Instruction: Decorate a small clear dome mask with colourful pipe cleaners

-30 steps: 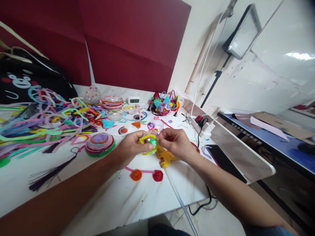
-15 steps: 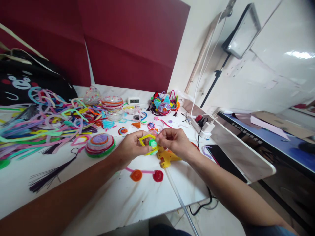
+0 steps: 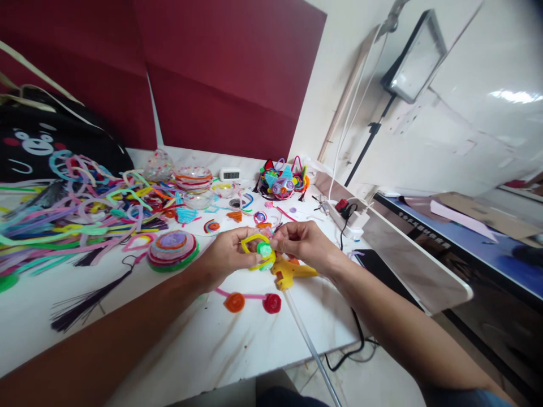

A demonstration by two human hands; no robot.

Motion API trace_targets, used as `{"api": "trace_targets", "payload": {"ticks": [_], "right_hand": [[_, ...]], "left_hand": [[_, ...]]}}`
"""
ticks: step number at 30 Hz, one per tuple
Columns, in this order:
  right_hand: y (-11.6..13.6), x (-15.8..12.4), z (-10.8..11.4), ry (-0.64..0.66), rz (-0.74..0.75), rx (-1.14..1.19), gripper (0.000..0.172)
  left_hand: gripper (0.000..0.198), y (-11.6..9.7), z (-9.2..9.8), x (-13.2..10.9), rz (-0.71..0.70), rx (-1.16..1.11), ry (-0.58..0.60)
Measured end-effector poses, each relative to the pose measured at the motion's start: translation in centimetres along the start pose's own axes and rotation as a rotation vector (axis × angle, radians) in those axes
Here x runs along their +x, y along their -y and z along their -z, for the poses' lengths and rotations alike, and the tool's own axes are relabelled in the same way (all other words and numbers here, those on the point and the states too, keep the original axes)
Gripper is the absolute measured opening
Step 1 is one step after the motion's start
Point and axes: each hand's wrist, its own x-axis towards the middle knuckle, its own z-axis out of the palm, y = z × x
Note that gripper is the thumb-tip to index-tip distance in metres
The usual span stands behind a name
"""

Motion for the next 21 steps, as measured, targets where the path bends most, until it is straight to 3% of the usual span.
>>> {"api": "trace_targets", "payload": {"ticks": [12, 18, 21], "right_hand": [[-0.2, 0.4, 0.3, 0.062, 0.070, -0.089, 0.024], [-0.2, 0.2, 0.9, 0.101, 0.134, -0.243, 0.024], [0.4, -0.1, 1.3, 0.028, 0.249, -0.418, 0.020]], "left_hand": [[0.033, -0.1, -0.2, -0.1, 0.033, 0.025, -0.022], [0.031, -0.2, -0.5, -0.2, 0.034, 0.032, -0.003], [0.031, -0.2, -0.4, -0.2, 0.045, 0.024, 0.022]]}}
